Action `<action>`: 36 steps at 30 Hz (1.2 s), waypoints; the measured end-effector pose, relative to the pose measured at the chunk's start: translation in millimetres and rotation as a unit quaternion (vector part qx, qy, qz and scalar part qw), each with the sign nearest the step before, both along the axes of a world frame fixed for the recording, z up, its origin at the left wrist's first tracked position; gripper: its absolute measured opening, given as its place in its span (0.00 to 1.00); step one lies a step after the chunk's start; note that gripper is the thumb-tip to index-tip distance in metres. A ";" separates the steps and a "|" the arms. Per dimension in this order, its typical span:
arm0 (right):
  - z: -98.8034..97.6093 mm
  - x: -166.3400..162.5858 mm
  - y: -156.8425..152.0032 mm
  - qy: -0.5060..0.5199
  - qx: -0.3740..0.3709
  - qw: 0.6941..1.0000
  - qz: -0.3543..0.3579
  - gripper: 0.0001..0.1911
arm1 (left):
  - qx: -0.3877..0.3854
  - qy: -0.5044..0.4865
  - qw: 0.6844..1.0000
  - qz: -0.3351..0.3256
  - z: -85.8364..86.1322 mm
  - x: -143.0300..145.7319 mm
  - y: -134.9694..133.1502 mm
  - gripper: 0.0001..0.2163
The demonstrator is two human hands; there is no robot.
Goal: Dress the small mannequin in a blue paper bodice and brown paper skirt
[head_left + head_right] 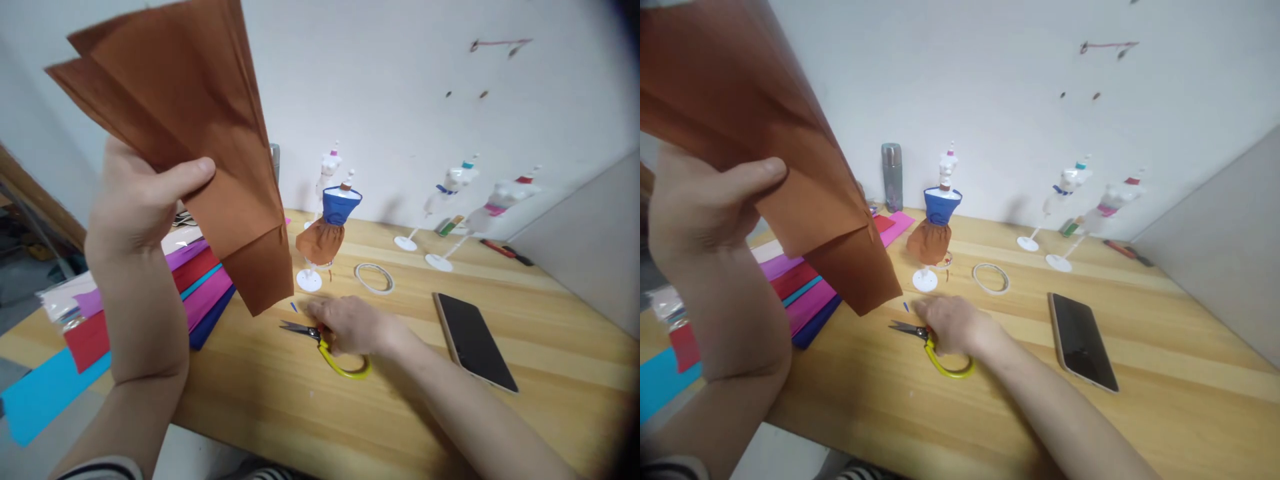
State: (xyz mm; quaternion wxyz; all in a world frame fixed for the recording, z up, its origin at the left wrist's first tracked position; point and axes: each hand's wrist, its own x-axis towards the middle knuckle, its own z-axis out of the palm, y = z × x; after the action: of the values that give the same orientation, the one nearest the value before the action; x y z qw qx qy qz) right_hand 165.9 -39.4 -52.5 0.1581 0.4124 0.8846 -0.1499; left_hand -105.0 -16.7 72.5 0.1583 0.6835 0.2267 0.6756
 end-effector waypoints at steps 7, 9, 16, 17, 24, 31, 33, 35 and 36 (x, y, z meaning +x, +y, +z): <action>-7.4 -7.4 -2.5 0.016 0.038 0.999 0.023 0.29 | -0.020 -0.057 0.998 0.023 5.4 -2.1 -12.0 0.25; -9.9 -5.8 -4.3 0.023 0.037 0.999 0.013 0.27 | -0.046 -0.067 0.997 0.005 4.2 2.4 -10.8 0.20; -17.6 22.0 -19.7 0.124 0.030 0.992 0.013 0.23 | -0.157 -0.078 0.979 -0.107 -4.1 32.2 -4.5 0.10; -15.3 27.6 -21.9 0.155 0.017 0.988 0.002 0.21 | -0.178 -0.073 0.974 -0.120 -5.5 36.0 -3.0 0.11; 8.7 80.8 -18.3 0.311 -0.289 0.901 -0.095 0.20 | -0.263 -0.092 0.951 -0.136 -13.9 50.3 13.3 0.15; 10.1 120.4 -0.4 0.389 -0.303 0.862 -0.115 0.27 | -0.290 -0.122 0.931 -0.184 -13.5 58.7 10.7 0.15; 7.9 128.2 0.8 0.423 -0.297 0.846 -0.134 0.35 | -0.296 -0.134 0.925 -0.197 -13.3 63.4 10.4 0.14; 5.3 136.5 1.2 0.440 -0.280 0.840 -0.152 0.40 | -0.314 -0.147 0.915 -0.208 -13.6 67.8 11.5 0.12; 3.6 141.0 1.6 0.446 -0.245 0.845 -0.165 0.43 | -0.327 -0.155 0.908 -0.212 -14.3 69.8 12.1 0.12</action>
State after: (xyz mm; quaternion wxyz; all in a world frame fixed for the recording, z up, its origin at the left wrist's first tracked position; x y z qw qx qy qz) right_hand 306.9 -37.8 -49.0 -0.1848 0.3885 0.7134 -0.5532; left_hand -35.1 -4.5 58.3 0.5459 0.5120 0.2575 0.6112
